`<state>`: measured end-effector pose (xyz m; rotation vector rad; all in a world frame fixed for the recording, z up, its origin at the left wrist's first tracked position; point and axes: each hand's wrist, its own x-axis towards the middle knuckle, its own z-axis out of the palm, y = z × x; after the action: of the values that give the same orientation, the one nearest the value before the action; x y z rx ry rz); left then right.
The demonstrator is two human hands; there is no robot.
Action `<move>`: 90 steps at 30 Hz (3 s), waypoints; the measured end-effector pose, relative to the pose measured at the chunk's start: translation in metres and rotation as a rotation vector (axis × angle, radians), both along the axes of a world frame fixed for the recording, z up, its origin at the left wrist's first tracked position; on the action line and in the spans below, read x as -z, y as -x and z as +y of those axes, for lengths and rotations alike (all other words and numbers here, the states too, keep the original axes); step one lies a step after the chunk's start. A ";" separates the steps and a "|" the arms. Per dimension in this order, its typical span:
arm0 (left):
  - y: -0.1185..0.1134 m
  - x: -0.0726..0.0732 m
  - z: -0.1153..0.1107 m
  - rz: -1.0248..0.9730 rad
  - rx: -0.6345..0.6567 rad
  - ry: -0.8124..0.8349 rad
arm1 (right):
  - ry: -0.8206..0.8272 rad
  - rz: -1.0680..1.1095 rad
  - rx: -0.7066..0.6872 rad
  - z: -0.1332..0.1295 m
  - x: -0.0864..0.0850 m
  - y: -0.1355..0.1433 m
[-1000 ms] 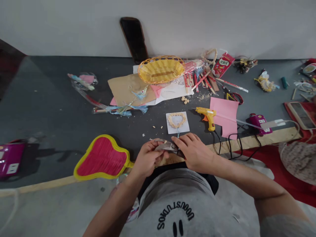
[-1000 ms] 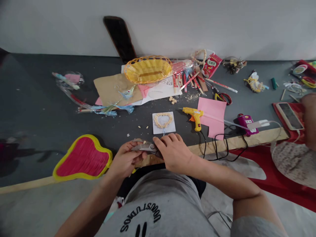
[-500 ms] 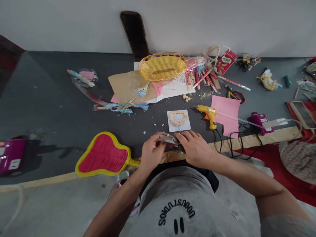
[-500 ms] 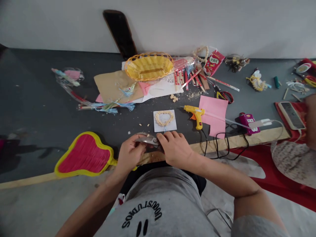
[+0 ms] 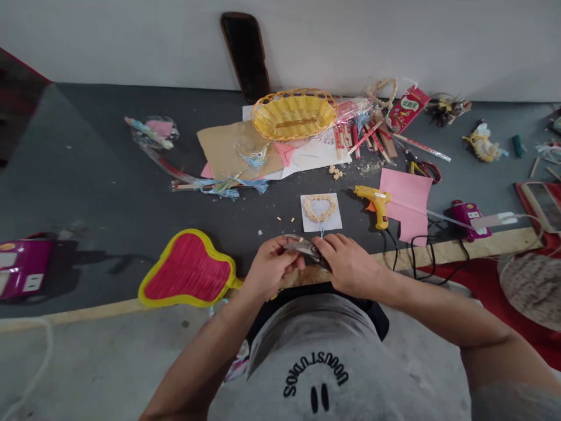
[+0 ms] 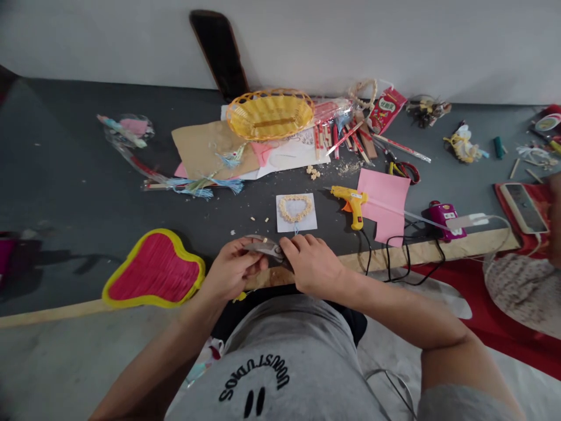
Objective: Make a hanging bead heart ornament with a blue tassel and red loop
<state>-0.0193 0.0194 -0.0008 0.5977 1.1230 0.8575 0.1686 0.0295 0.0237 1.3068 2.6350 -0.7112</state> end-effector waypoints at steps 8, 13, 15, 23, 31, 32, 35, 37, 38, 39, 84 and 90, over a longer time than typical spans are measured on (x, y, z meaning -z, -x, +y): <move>-0.002 0.007 0.001 0.097 -0.103 -0.157 | 0.130 0.096 0.023 0.010 -0.008 0.000; 0.008 0.003 0.004 0.075 -0.053 -0.100 | 0.215 0.158 0.068 0.021 -0.003 -0.006; 0.016 0.004 0.004 0.097 -0.042 -0.081 | 0.246 0.163 0.085 0.027 -0.002 -0.012; 0.052 -0.002 0.027 0.576 -0.025 -0.334 | 0.148 0.437 0.266 0.034 -0.002 -0.045; 0.041 -0.002 0.090 1.209 0.287 -0.561 | -0.236 0.699 0.674 0.021 0.028 -0.062; 0.036 -0.002 0.095 1.221 0.325 -0.585 | -0.248 0.723 0.714 0.018 0.032 -0.062; 0.022 0.000 0.105 1.248 0.402 -0.638 | -0.273 0.708 0.847 0.008 0.038 -0.063; 0.017 0.002 0.108 1.271 0.432 -0.632 | -0.266 0.648 0.885 0.004 0.038 -0.064; 0.017 0.003 0.109 1.281 0.440 -0.614 | -0.251 0.628 0.868 0.003 0.037 -0.064; 0.017 0.005 0.110 1.291 0.443 -0.594 | -0.232 0.621 0.837 0.002 0.036 -0.065; -0.002 -0.006 0.070 1.549 0.560 -0.657 | 0.048 1.046 0.845 0.005 0.040 -0.072; -0.028 0.005 0.062 1.489 0.656 -0.773 | 0.187 1.099 0.839 -0.001 0.045 -0.069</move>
<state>0.0084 0.0813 -0.0056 2.3323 1.6615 0.0906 0.2379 0.0281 -0.0209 2.4734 2.3191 -2.2570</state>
